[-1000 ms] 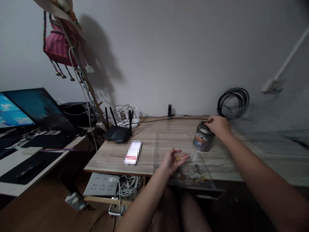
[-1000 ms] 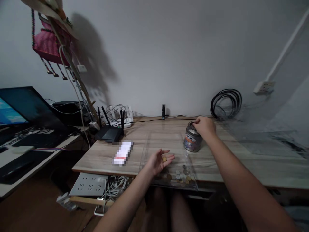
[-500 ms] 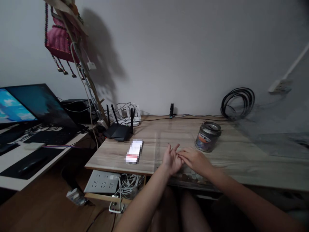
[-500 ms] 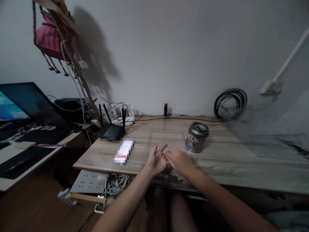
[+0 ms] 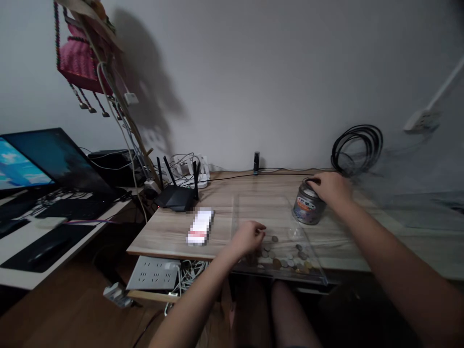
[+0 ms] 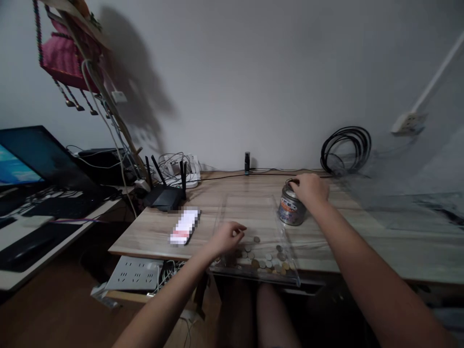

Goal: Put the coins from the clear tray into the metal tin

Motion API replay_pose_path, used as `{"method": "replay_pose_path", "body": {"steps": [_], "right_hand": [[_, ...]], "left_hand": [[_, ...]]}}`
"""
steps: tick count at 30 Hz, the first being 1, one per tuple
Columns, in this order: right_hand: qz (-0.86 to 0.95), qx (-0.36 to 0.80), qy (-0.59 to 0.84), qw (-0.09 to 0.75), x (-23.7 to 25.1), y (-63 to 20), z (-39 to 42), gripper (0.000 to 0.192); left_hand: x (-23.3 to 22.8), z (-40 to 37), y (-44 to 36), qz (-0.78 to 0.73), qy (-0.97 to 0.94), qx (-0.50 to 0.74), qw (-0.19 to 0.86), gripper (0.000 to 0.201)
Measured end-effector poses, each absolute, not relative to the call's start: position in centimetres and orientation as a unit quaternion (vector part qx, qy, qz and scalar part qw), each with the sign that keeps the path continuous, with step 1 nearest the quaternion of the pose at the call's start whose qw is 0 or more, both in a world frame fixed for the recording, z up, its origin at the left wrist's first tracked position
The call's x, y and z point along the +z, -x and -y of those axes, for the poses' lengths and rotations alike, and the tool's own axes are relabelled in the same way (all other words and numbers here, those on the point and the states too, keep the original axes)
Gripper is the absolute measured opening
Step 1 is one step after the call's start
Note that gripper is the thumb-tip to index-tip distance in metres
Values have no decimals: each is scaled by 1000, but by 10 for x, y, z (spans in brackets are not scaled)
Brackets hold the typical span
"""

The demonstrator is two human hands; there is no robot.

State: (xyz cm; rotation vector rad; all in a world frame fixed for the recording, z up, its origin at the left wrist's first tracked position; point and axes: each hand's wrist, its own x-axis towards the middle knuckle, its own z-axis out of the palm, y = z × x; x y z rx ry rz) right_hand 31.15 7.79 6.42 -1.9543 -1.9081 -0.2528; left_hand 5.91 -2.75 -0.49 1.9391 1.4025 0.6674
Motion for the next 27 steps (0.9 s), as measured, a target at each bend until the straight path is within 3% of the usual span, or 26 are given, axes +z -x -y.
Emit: {"method": "replay_pose_path", "body": {"steps": [3, 5, 8, 13, 21, 25, 27], "right_hand": [[751, -16, 634, 182, 39, -281, -44, 33], [799, 68, 584, 123, 13, -260, -23, 20], [838, 140, 523, 74, -23, -241, -5, 17], [824, 195, 527, 69, -44, -240, -7, 13], [817, 216, 512, 154, -32, -239, -13, 11], [742, 129, 577, 315, 16, -278, -35, 15], [701, 65, 615, 356, 40, -302, -47, 20]], "left_hand": [[-7, 20, -60, -540, -809, 107, 205, 32], [-11, 15, -64, -558, -811, 63, 165, 31], [-20, 7, -66, -583, -796, 52, 155, 29], [-31, 0, -61, -602, -779, 64, 163, 26], [-19, 6, -59, -602, -777, 84, 162, 24], [-19, 0, -57, -570, -806, 53, 148, 24], [-18, -6, -56, -558, -815, 29, 154, 21]]}}
